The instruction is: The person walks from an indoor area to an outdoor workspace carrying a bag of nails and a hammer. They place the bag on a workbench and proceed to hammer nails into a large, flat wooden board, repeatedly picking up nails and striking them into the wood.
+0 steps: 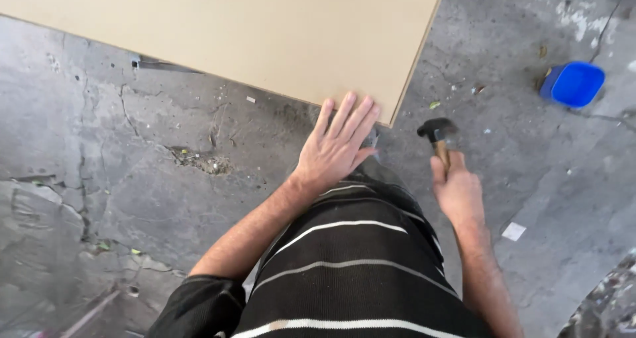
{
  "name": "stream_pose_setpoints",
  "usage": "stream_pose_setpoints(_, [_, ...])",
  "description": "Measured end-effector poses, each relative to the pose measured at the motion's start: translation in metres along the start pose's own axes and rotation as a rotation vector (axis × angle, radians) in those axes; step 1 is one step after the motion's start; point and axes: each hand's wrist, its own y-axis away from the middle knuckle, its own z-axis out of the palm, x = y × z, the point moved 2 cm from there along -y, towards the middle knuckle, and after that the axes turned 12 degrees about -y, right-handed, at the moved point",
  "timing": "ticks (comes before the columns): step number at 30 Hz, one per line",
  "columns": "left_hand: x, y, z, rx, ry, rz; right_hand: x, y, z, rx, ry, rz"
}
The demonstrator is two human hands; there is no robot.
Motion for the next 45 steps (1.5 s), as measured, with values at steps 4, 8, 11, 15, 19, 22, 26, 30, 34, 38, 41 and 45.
stream_pose_setpoints(4, [0.004,0.040,0.021,-0.017,0.036,-0.054,-0.007,0.011,0.019,-0.115,0.103,-0.026])
stream_pose_setpoints(8, [-0.004,0.098,0.046,-0.115,0.335,-0.056,-0.015,0.027,0.054,-0.352,0.228,0.014])
stream_pose_setpoints(11, [-0.035,0.124,0.044,-0.067,0.360,-0.136,-0.028,0.020,0.094,-0.450,0.235,0.018])
stream_pose_setpoints(15, [-0.093,0.180,0.022,0.001,0.353,-0.249,-0.106,0.024,0.148,-0.573,0.230,0.044])
stream_pose_setpoints(19, [-0.154,0.259,0.035,0.065,0.299,-0.341,-0.191,0.013,0.227,-0.569,0.186,-0.238])
stream_pose_setpoints(22, [-0.195,0.312,0.036,0.098,0.301,-0.435,-0.309,0.045,0.247,-0.641,0.042,-0.398])
stream_pose_setpoints(26, [-0.234,0.370,0.034,0.190,0.316,-0.541,-0.411,0.082,0.279,-0.759,-0.482,-0.399])
stream_pose_setpoints(30, [-0.282,0.408,0.026,0.284,0.353,-0.704,-0.417,0.058,0.363,-0.700,-0.403,-0.550])
stream_pose_setpoints(34, [-0.320,0.442,0.033,0.299,0.403,-0.830,-0.446,0.051,0.426,-0.718,-0.226,-0.371])
stream_pose_setpoints(38, [-0.394,0.481,0.050,0.330,0.432,-0.964,-0.511,0.039,0.492,-0.819,-0.135,-0.469])
stream_pose_setpoints(41, [-0.475,0.503,0.048,0.342,0.395,-1.005,-0.582,0.034,0.540,-0.840,-0.107,-0.492])
stream_pose_setpoints(45, [-0.586,0.521,0.027,0.378,0.303,-1.015,-0.692,0.025,0.595,-0.815,-0.164,-0.567])
